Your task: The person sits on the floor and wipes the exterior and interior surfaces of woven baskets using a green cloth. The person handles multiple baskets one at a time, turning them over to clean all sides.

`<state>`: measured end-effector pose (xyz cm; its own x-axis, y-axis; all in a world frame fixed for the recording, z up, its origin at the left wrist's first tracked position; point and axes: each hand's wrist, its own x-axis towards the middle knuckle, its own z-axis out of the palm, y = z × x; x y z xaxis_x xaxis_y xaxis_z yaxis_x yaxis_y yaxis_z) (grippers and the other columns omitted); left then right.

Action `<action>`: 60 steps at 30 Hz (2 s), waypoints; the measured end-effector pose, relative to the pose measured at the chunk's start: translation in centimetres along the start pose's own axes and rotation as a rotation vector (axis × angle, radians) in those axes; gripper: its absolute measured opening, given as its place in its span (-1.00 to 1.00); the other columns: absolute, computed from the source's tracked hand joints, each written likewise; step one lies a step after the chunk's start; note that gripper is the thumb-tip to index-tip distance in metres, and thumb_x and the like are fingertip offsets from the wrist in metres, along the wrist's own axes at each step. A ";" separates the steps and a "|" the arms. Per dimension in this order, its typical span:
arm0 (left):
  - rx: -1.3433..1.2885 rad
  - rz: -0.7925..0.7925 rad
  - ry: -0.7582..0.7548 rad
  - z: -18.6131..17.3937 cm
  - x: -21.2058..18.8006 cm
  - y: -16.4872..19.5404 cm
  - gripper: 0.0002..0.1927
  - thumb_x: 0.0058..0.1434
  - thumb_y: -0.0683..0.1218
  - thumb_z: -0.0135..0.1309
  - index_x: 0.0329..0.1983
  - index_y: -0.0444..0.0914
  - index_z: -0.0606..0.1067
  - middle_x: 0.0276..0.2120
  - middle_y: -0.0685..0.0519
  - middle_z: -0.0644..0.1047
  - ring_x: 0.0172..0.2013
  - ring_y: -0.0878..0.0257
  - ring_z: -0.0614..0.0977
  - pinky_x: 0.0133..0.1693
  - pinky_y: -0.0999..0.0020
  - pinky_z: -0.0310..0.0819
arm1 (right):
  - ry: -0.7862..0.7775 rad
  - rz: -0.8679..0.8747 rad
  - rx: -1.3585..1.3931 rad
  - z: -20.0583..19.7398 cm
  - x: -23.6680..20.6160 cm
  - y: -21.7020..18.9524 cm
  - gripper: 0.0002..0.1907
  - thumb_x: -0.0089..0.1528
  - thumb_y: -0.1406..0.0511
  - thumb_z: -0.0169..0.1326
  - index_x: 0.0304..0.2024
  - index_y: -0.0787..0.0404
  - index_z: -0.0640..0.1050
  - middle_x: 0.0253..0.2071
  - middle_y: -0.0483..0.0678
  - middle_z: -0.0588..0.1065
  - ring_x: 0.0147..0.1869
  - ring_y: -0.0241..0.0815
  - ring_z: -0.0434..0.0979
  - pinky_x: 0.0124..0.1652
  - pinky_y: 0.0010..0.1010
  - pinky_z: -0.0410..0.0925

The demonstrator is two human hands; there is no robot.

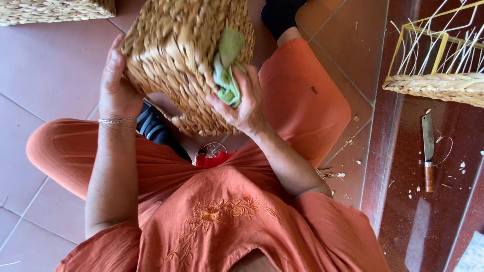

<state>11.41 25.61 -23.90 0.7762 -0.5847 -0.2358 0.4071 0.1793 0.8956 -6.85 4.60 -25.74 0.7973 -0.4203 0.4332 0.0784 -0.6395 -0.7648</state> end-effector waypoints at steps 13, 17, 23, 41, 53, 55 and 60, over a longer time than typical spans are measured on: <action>-0.103 -0.163 0.514 -3.3 -5.0 -10.5 -0.45 0.48 0.30 -0.07 -0.51 -0.13 0.29 -0.54 0.17 0.26 -0.47 0.33 0.28 -0.36 0.41 0.23 | -0.064 -0.118 0.061 0.9 0.8 -5.4 -0.46 0.27 -0.01 0.16 0.12 0.17 0.42 0.08 0.13 0.31 0.19 0.04 0.38 0.11 -0.03 0.45; -0.022 -0.246 0.620 -5.6 -5.0 -10.9 -0.43 0.56 0.31 -0.03 -0.36 -0.23 0.39 -0.45 0.11 0.37 -0.40 0.30 0.40 -0.30 0.39 0.36 | -0.099 -0.066 -0.025 3.2 -0.1 -2.8 -0.69 0.32 0.17 0.15 0.07 0.11 0.48 0.02 0.06 0.39 0.13 0.01 0.41 0.06 -0.10 0.40; 0.046 -0.280 0.625 -7.0 -4.2 -11.2 -0.23 0.35 0.35 -0.12 0.21 -0.41 0.47 0.04 -0.10 0.62 -0.07 0.15 0.69 -0.05 0.25 0.65 | -0.096 0.551 -0.330 4.4 1.1 12.3 -0.77 0.25 0.29 0.08 -0.02 0.11 0.51 -0.14 0.11 0.35 -0.05 0.06 0.44 -0.28 -0.21 0.46; 0.094 -0.237 0.714 -9.4 -5.9 -14.4 -0.21 0.43 0.34 -0.29 0.33 -0.40 0.39 0.15 -0.11 0.55 0.08 0.13 0.58 0.15 0.29 0.45 | -0.025 -0.035 -0.290 12.8 7.3 6.5 -0.73 0.28 0.37 0.19 -0.04 -0.10 0.53 -0.16 -0.18 0.42 -0.11 -0.21 0.48 -0.39 -0.54 0.47; 0.289 -0.032 0.830 -9.7 -5.2 -15.1 -0.35 0.45 0.28 -0.19 0.20 -0.38 0.33 0.04 -0.11 0.47 0.05 0.15 0.51 0.14 0.25 0.40 | -0.127 0.100 -0.120 11.9 4.9 2.1 -0.80 0.39 0.34 0.19 0.05 0.09 0.49 -0.14 -0.11 0.46 -0.15 -0.23 0.48 -0.33 -0.42 0.48; 0.304 -0.071 0.820 -10.1 -5.5 -15.2 -0.35 0.47 0.28 -0.21 0.21 -0.40 0.36 0.07 -0.13 0.48 0.07 0.14 0.52 0.16 0.26 0.40 | -0.251 -0.080 -0.017 13.5 4.3 -3.1 -0.70 0.34 0.22 0.21 0.05 0.14 0.46 -0.16 -0.05 0.41 -0.15 -0.20 0.43 -0.26 -0.36 0.44; 0.574 0.087 0.648 -10.4 -6.2 -15.8 -0.30 0.55 0.28 -0.41 0.33 -0.40 0.26 0.10 -0.12 0.43 0.10 0.15 0.50 0.15 0.25 0.46 | -0.187 -0.428 -0.011 16.3 7.9 -4.1 -0.77 0.39 0.21 0.12 0.08 0.00 0.47 -0.15 -0.09 0.38 -0.08 -0.21 0.41 -0.12 -0.39 0.49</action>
<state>5.15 34.59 -40.51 0.9854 0.0090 -0.1701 0.1637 -0.3266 0.9309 8.86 14.42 -26.95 0.7889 0.0056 0.6146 0.4183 -0.7376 -0.5301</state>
